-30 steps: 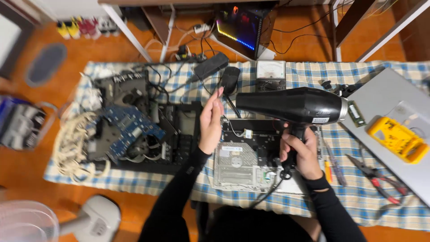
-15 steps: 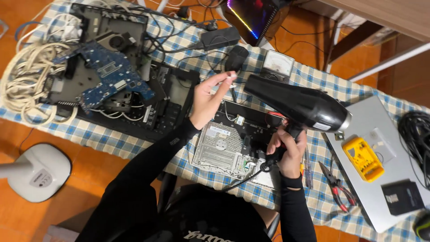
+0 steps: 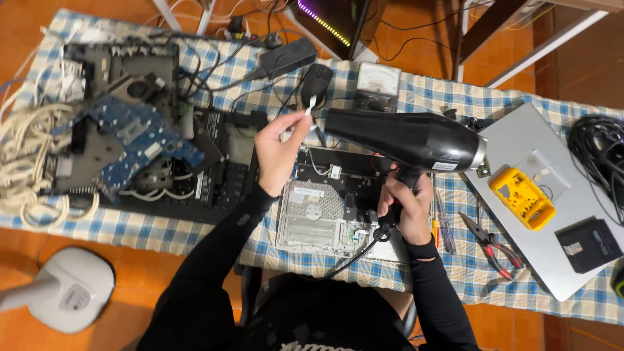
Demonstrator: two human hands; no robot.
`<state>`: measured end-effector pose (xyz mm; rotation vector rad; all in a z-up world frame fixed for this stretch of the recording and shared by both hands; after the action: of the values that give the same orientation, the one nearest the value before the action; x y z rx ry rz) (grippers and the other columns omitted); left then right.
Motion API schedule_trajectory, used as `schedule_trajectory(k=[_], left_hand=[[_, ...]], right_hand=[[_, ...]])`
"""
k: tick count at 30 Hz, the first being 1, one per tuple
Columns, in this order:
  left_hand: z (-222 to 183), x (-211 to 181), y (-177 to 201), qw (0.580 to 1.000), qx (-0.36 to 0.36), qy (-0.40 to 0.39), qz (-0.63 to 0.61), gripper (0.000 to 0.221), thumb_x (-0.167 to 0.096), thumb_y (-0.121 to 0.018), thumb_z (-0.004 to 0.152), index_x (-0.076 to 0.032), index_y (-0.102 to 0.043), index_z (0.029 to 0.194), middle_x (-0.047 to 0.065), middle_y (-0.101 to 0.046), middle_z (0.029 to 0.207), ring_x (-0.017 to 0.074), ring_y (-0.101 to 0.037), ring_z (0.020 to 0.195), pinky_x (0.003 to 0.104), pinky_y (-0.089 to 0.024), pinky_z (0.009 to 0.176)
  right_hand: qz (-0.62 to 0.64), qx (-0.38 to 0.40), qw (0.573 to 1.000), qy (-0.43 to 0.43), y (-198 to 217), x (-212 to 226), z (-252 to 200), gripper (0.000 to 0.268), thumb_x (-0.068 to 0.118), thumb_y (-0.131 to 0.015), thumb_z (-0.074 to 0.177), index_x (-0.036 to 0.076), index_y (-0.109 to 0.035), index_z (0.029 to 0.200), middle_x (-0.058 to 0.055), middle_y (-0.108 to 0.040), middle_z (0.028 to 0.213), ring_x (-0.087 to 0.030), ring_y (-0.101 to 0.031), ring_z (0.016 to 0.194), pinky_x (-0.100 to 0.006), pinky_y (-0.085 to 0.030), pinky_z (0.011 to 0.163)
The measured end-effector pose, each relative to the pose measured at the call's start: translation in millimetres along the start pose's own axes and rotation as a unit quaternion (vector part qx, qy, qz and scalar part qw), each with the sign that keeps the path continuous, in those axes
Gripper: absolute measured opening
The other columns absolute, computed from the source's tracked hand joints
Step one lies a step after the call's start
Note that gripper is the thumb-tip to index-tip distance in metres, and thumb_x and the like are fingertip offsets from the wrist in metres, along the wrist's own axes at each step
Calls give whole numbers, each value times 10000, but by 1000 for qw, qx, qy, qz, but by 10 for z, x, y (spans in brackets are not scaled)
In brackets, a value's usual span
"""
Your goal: The person handles a blue laptop motherboard, uses their fingers to touch components on the board, and then holds a white cable while applying heat with a hair dryer.
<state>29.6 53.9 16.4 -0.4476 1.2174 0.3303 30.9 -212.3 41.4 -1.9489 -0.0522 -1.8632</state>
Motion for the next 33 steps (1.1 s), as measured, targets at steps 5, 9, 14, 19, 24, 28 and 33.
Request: schedule_trajectory(k=[5, 9, 14, 19, 24, 28, 33], left_hand=[[-22, -45, 3, 991, -5, -92, 97, 168, -80, -797, 939, -22, -775, 1095, 23, -756, 1015, 83, -638, 910, 235, -474, 823], [-23, -42, -6, 991, -3, -81, 104, 168, -79, -804, 932, -30, -781, 1091, 19, -738, 967, 85, -594, 878, 234, -474, 812], [-41, -24, -20, 994, 7, -59, 93, 183, -96, -802, 931, -25, -776, 1097, 9, -755, 958, 72, -604, 879, 231, -477, 811], [-35, -2, -29, 994, 10, -56, 91, 194, -110, -801, 933, -21, -771, 1102, 10, -765, 958, 56, -603, 882, 229, -480, 811], [-33, -1, -26, 995, 13, -54, 81, 177, -114, -777, 953, -23, -765, 1104, 4, -776, 953, 41, -609, 867, 224, -476, 813], [-31, -10, -22, 994, 18, -60, 87, 174, -118, -771, 958, -24, -768, 1103, 3, -777, 950, 41, -598, 864, 224, -470, 816], [-59, -1, -9, 995, 16, -57, 86, 174, -123, -772, 962, -26, -763, 1106, -3, -771, 948, 44, -599, 868, 226, -472, 823]], right_hand=[[8, 1, 1000, -8, 37, -10, 4, 224, 43, -522, 935, -28, -528, 1148, -79, -503, 651, -190, -548, 478, -328, -501, 470], [28, 3, 999, -20, 47, -3, 8, 241, 44, -521, 924, -24, -526, 1155, -77, -498, 636, -188, -544, 465, -325, -493, 456], [17, 8, 1000, -16, 38, 6, 10, 233, 49, -522, 932, -29, -527, 1152, -77, -505, 645, -185, -542, 468, -322, -497, 467], [23, 7, 1000, -19, 47, -16, 19, 243, 45, -523, 923, -31, -532, 1154, -73, -502, 641, -187, -553, 465, -319, -498, 458], [20, 17, 1000, -14, 63, -40, 25, 240, 41, -517, 934, -34, -535, 1161, -75, -506, 645, -188, -557, 469, -317, -501, 464], [19, 20, 1000, -10, 68, -53, 23, 242, 42, -513, 943, -34, -540, 1172, -77, -510, 647, -185, -555, 471, -314, -500, 471], [41, 23, 999, -11, 64, -69, 28, 250, 39, -523, 943, -26, -537, 1184, -70, -508, 656, -176, -545, 475, -321, -507, 467]])
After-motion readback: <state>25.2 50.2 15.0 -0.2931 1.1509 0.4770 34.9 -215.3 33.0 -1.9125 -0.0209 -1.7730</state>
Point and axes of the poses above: each hand's wrist, its own z-axis towards the middle knuckle, its own y-axis out of the back of the hand, x = y × z, the point moved 2 cm from there along z, towards the middle knuckle
